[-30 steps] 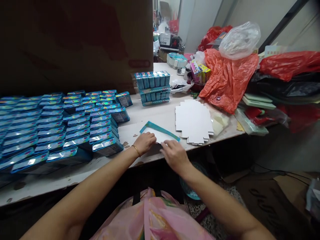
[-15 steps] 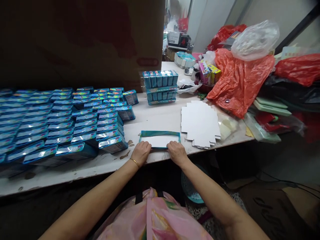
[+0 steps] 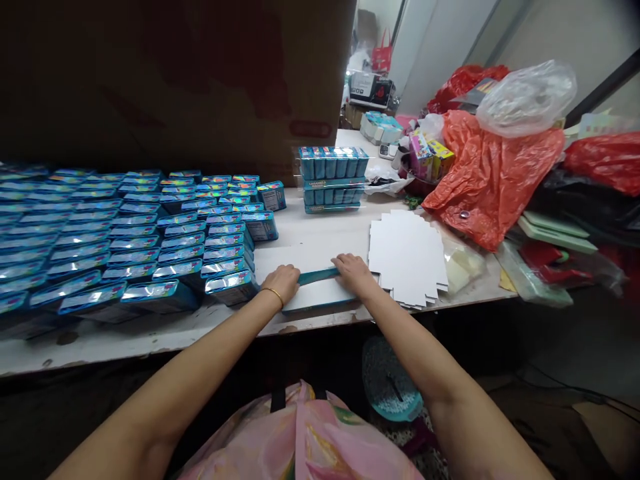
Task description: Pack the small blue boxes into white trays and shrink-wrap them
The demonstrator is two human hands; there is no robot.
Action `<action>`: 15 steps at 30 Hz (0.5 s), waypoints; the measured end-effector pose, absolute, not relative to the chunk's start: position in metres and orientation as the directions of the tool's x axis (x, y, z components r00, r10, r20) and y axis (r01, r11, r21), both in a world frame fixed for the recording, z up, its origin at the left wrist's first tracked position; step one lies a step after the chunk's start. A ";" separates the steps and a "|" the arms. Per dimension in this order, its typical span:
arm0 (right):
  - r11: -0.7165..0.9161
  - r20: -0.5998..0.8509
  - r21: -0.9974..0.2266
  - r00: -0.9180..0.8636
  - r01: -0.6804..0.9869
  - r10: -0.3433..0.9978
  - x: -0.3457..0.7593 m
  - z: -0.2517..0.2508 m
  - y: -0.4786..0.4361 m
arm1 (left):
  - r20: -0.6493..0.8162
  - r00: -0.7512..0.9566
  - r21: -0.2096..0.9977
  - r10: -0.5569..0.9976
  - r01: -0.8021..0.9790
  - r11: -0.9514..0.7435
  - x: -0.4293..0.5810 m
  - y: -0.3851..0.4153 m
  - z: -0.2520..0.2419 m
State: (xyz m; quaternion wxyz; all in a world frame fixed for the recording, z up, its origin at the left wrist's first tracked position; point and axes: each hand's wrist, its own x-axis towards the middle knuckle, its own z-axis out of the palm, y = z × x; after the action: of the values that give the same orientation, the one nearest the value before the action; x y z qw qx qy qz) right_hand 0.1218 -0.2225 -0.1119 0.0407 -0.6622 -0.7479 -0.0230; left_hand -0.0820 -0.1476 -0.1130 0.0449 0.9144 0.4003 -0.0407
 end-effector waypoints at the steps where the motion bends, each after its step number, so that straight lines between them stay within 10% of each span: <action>1: 0.127 0.027 0.022 -0.127 0.992 0.992 0.121 -0.113 -0.216 | -0.155 0.688 0.048 0.709 0.722 -0.691 -0.080 -0.143 -0.114; 15: 0.482 0.082 0.247 -0.514 0.841 0.854 0.124 -0.134 -0.210 | -0.171 0.695 0.050 0.699 0.714 -0.698 -0.098 -0.168 -0.116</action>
State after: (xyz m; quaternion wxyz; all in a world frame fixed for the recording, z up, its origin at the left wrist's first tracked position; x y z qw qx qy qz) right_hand 0.1239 -0.2098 -0.1342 -0.0258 -0.4925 -0.8604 -0.1288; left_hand -0.0984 -0.1684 -0.1161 0.0562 0.9188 0.3846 -0.0693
